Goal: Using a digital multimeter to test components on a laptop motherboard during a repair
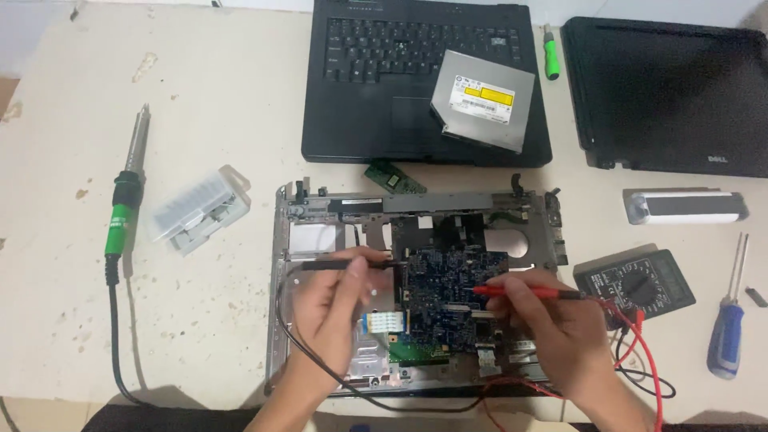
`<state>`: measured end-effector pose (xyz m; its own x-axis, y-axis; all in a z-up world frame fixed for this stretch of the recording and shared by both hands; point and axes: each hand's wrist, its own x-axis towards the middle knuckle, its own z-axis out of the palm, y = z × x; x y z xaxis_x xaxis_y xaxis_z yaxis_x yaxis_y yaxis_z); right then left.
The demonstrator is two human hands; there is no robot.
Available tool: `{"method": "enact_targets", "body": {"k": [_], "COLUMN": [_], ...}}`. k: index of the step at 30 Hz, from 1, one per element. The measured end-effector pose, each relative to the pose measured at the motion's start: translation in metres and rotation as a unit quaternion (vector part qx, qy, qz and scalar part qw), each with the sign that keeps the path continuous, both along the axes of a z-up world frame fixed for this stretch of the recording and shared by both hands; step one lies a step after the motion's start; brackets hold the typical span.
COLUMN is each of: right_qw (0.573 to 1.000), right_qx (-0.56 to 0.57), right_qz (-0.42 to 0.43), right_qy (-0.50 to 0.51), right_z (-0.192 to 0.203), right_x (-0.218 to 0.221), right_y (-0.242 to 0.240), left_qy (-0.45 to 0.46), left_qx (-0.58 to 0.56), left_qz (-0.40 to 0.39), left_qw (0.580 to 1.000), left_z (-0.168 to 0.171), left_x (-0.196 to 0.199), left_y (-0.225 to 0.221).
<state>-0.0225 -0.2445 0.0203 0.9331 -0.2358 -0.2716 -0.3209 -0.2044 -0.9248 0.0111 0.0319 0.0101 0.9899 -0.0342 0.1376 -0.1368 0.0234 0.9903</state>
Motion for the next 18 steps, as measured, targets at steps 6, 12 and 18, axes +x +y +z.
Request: {"method": "enact_targets", "body": {"k": [6,12,18], "right_qw": [0.998,0.998,0.966], "right_qx": [-0.053,0.048,-0.058], "right_qz": [0.024,-0.026,0.214], "right_qy": [-0.012,-0.015,-0.134], "right_z": [0.011,-0.008,0.023], "right_x": [0.003,0.002,-0.004], "right_y": [0.006,-0.016,-0.001], "left_qy": [0.087,0.081,0.12], "left_qx": [0.05,-0.06,-0.065], "left_qz": [0.034,-0.015,-0.059], "left_qw": [0.994,0.995,0.989], "left_z": [0.003,-0.016,-0.004], "left_x": [0.0,-0.004,-0.013], "left_y": [-0.005,-0.011,-0.015]}}
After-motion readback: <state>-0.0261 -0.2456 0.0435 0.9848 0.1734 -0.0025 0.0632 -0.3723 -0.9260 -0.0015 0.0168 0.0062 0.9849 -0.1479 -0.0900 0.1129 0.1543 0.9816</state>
